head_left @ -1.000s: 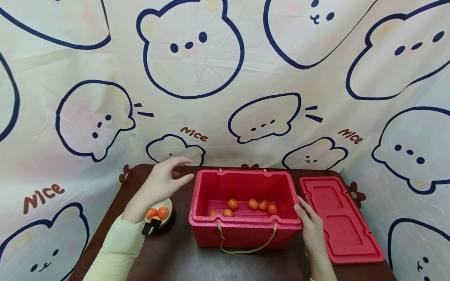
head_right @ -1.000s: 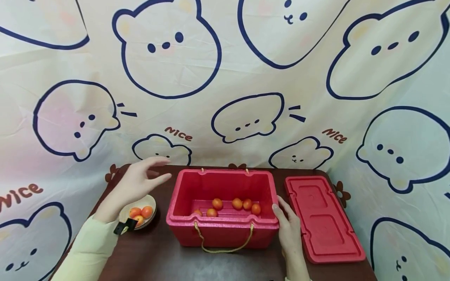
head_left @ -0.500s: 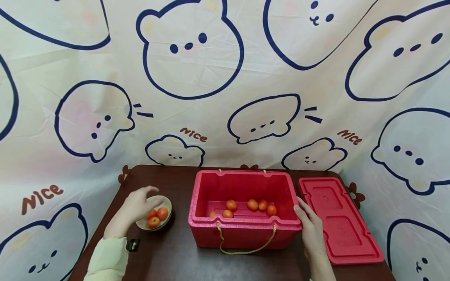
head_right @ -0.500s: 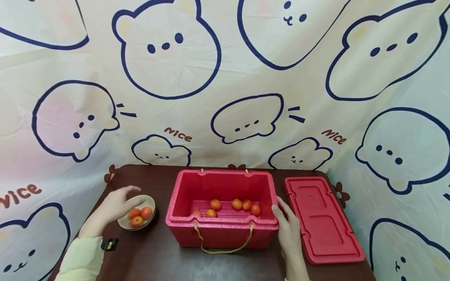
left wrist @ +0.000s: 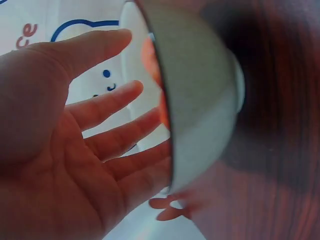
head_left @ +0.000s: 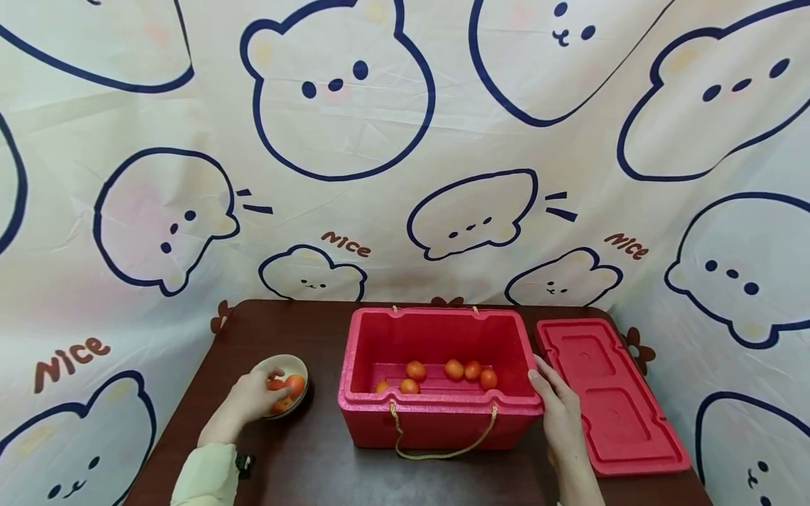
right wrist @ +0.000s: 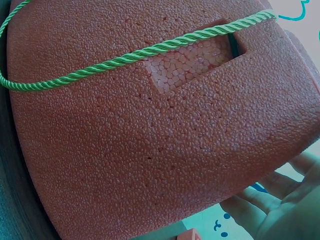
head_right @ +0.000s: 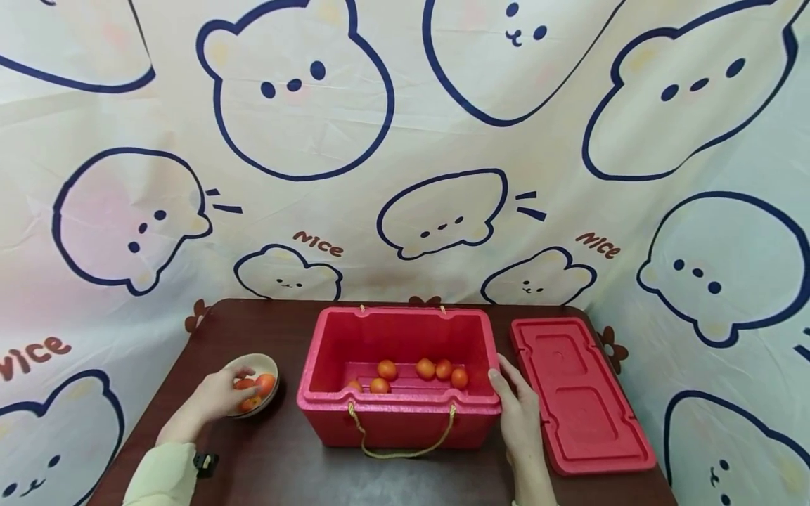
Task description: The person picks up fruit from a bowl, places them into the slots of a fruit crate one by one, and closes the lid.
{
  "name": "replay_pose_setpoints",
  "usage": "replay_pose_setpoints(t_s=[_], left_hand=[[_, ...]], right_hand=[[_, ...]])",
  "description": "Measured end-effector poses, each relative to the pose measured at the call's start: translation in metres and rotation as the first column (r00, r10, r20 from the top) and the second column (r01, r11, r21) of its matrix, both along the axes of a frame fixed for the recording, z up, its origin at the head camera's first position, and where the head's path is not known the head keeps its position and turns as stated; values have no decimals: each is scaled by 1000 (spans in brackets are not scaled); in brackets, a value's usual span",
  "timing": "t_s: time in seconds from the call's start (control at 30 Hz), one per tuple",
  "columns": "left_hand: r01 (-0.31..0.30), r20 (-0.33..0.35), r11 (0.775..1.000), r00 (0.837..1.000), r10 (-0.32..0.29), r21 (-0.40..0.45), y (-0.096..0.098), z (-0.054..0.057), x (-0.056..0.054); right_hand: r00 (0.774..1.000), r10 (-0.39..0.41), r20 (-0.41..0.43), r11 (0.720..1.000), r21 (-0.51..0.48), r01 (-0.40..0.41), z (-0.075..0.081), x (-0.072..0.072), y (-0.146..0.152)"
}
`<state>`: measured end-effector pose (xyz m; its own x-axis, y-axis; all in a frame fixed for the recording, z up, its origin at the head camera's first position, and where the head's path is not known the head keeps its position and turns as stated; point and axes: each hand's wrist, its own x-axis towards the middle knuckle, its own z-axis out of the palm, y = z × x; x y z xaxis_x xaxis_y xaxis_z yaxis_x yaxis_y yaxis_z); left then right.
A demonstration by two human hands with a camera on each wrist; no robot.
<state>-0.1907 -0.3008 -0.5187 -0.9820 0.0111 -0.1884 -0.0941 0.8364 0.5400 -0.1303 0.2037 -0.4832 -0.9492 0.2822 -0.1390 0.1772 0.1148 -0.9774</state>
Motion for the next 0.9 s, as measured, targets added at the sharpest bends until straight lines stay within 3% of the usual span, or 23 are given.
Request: replay_pose_setpoints(t_s=[0.3, 0.9], left_hand=[[41, -42, 998, 998, -43, -43, 3, -17, -1], [23, -172, 991, 984, -45, -131, 3, -28, -7]], right_hand=[[1000, 0, 9, 1000, -1, 0, 0, 0, 0], [1000, -1, 1, 1000, 11, 1, -1, -1, 0]])
